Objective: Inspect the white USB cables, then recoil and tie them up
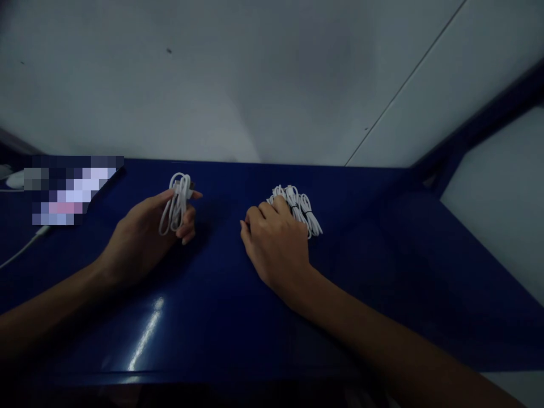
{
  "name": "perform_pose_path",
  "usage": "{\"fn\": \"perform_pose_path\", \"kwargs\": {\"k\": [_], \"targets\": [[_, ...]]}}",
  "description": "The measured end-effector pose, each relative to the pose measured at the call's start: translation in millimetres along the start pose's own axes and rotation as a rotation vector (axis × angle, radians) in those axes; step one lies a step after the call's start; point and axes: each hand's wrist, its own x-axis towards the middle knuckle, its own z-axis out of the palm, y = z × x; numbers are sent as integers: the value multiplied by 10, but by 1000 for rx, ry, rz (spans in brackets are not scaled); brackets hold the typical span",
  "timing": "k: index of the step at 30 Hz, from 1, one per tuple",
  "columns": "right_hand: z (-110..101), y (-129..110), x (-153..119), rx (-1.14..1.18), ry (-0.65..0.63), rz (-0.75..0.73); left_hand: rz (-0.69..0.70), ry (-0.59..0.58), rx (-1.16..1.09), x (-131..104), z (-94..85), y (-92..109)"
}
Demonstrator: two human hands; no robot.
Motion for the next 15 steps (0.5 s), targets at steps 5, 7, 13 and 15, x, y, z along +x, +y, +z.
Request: {"fn": "perform_pose_path", "kwargs": {"k": [5, 7, 13, 15], "targets": [[-39, -2, 14, -1, -1, 9, 19, -5, -22, 6, -11, 10], [-57, 9, 25, -8, 37, 14, 20, -9, -17, 6, -13, 9], [-69, 43, 47, -33, 114, 8, 4, -5, -15, -4, 1, 10], [-65, 37, 50, -21, 123, -11, 8, -14, -8, -3, -8, 2]]}}
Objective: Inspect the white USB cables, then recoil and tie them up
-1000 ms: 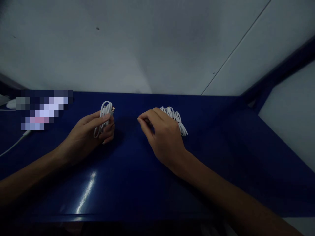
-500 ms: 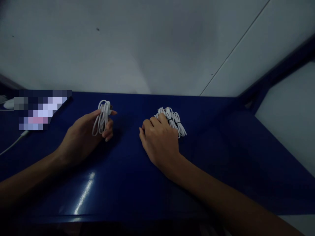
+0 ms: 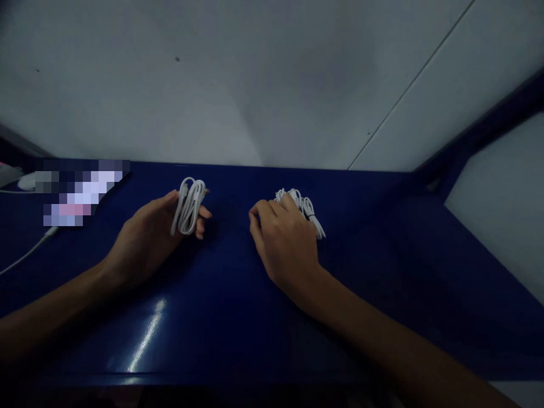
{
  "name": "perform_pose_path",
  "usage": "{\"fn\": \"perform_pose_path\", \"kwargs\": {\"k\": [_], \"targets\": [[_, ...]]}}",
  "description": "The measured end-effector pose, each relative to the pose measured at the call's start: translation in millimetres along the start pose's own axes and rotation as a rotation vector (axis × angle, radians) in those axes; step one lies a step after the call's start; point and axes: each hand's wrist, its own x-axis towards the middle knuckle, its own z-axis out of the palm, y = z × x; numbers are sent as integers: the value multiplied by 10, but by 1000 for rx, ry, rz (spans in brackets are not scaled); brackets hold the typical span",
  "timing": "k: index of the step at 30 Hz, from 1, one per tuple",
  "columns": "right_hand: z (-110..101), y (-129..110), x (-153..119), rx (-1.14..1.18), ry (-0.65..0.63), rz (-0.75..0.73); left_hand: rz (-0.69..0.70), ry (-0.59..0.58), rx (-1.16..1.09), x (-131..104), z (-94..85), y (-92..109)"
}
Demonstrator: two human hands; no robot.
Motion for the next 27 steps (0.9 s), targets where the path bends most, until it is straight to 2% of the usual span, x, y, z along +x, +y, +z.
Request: {"fn": "perform_pose_path", "kwargs": {"k": [6, 10, 15, 24, 27], "targets": [[-29, -85, 7, 245, -29, 2, 4, -111, 18, -24, -43, -44], [-79, -145, -5, 531, -118, 61, -18, -232, -25, -60, -4, -73], [-104, -205, -23, 706, -248, 171, -80, -346, -78, -114, 49, -99], [-138, -229, -21, 1000, -374, 369, -126, -393, -32, -179, 35, -89], [-153, -243, -22, 968, -347, 402, -123, -375, 1, -183, 50, -81]]}}
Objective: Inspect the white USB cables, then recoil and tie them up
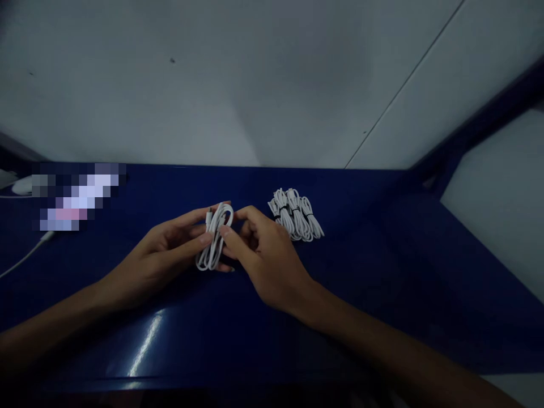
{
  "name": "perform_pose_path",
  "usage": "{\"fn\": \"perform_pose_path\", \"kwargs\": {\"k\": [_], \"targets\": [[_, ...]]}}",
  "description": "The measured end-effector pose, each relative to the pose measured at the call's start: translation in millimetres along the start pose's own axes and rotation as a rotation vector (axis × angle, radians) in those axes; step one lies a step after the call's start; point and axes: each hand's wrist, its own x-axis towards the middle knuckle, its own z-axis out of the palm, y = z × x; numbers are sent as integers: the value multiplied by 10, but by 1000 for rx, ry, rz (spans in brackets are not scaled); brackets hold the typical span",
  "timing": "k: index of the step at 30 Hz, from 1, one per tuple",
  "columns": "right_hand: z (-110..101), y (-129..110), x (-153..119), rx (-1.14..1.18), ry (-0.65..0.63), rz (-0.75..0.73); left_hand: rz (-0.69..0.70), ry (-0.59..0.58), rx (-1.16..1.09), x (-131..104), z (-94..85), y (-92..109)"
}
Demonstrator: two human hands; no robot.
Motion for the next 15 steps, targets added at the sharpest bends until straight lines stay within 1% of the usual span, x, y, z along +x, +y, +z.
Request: {"fn": "perform_pose_path", "kwargs": {"k": [2, 4, 5, 6, 8, 10, 12, 13, 15], "targets": [[5, -20, -10, -67, 116, -48, 10, 31, 69, -4, 17, 14], [8, -45, -22, -132, 245, -131, 31, 48, 172, -16, 32, 23], [9, -57, -30, -150, 281, -168, 45, 47, 225, -25, 38, 22], [11, -65, -37, -154, 281, -192, 63, 43, 281, -36, 42, 16], [19, -72, -50, -140, 220, -213, 110, 46, 426, -61, 41, -8], [37, -66, -55, -161, 160, -231, 176, 76, 630, -88, 30, -38], [55, -58, -50, -217, 168, -258, 248, 136, 841, -112, 19, -59], [60, -57, -45, -236, 184, -265, 277, 167, 911, -123, 19, -62], [58, -66, -34, -225, 192, -255, 313, 215, 938, -141, 32, -50]]}}
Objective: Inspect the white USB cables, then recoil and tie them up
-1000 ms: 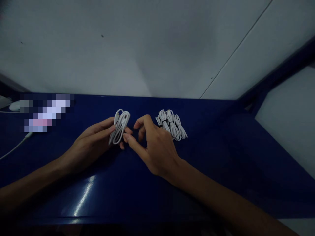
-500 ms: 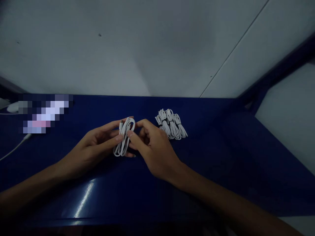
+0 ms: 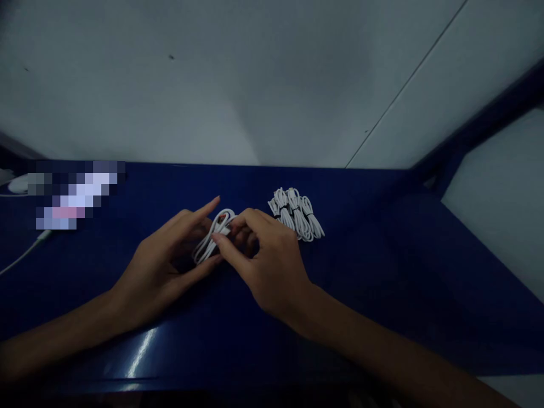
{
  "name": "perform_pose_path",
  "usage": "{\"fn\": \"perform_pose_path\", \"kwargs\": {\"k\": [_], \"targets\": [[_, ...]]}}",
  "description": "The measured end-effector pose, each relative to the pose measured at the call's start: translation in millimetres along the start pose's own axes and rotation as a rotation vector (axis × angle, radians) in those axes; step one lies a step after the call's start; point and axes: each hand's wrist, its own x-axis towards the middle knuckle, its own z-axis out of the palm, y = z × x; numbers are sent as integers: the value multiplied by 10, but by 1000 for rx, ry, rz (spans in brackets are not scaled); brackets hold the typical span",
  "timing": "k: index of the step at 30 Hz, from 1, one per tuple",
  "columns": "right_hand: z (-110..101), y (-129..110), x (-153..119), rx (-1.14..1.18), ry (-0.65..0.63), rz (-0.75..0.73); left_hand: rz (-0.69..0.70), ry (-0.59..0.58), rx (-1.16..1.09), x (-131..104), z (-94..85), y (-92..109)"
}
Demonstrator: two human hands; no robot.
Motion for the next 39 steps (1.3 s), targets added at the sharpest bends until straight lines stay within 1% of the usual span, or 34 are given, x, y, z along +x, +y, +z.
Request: {"fn": "perform_pose_path", "kwargs": {"k": [2, 6, 8, 11, 14, 18, 20, 23, 26, 30, 32, 35, 39], "targets": [[-15, -11, 16, 66, -14, 41, -31, 21, -111, 1, -7, 43], [-47, -20, 31, 264, -92, 143, -204, 58, -441, 39, -6, 111], [-54, -9, 27, 329, -129, 189, -273, 64, -545, 70, -3, 108], [-63, 19, 17, 381, -153, 237, -322, 51, -641, 114, -4, 76], [-73, 38, 15, 421, -151, 254, -304, 58, -647, 132, -14, 53], [-78, 35, 25, 395, -146, 232, -245, 79, -530, 124, -26, 51], [-74, 32, 30, 389, -159, 233, -229, 68, -509, 118, -25, 51], [-64, 33, 31, 396, -163, 263, -239, 25, -541, 117, -20, 42], [-57, 30, 36, 416, -150, 294, -249, 0, -620, 121, -18, 13], [-61, 25, 49, 491, -225, 275, -276, -28, -713, 131, -29, -35], [-65, 32, 51, 513, -225, 273, -302, -37, -724, 136, -38, -43], [-66, 46, 47, 542, -195, 287, -302, -22, -686, 142, -48, -28], [-59, 50, 44, 554, -185, 292, -293, 29, -618, 139, -44, -4]]}}
